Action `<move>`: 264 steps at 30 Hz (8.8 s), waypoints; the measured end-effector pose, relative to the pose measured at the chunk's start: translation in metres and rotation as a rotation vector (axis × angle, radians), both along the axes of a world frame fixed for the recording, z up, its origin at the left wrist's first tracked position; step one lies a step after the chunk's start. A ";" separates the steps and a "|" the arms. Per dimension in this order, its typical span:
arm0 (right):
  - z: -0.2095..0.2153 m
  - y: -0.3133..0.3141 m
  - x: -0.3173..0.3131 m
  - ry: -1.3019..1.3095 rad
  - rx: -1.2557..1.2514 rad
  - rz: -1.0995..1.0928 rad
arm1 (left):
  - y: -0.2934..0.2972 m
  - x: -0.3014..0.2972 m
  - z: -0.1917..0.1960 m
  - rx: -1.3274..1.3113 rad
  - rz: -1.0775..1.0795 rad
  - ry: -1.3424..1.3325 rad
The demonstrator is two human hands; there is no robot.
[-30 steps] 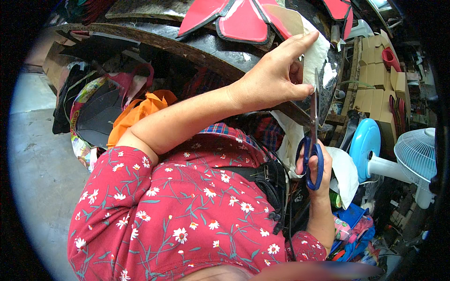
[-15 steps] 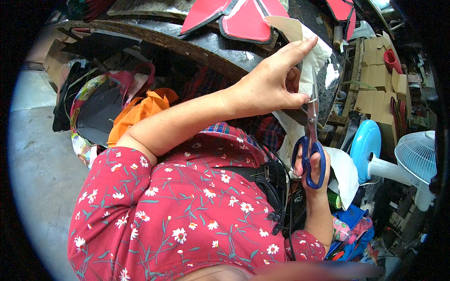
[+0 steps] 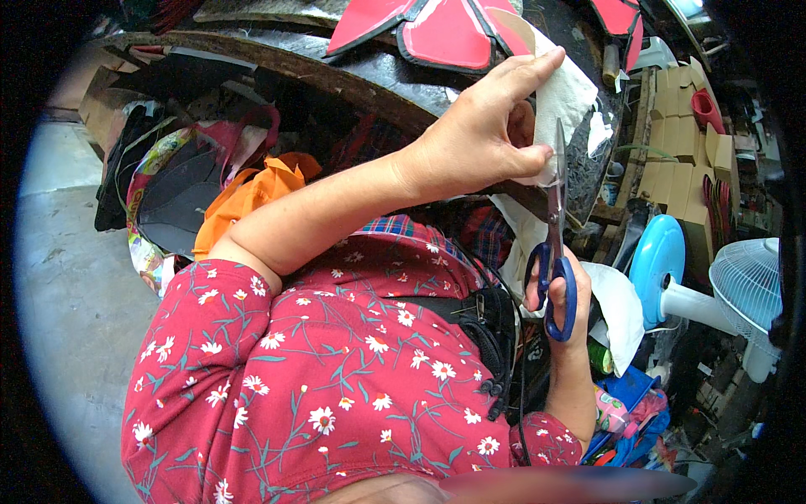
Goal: The person repeatedly cuts strips of white fabric with scissors and places them onto pink foam pieces on a workbench. They trim the fabric to fit the foam shapes and continue the process across multiple pieces.
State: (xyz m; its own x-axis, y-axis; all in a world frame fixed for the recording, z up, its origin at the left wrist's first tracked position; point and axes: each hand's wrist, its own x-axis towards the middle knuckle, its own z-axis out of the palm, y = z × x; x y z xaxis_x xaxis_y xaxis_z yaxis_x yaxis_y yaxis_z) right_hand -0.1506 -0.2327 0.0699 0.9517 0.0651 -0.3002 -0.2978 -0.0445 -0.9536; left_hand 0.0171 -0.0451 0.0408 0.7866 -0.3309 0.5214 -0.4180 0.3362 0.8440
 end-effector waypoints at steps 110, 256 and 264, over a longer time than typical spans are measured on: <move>-0.004 0.001 0.038 -0.013 0.054 -0.120 | -0.011 0.008 0.006 0.136 -0.227 0.282; 0.039 0.017 0.359 -0.501 -0.526 0.623 | 0.130 0.058 0.044 1.029 0.412 -0.848; 0.032 0.018 0.369 -0.433 -0.475 0.647 | 0.098 0.100 0.030 0.899 0.362 -0.565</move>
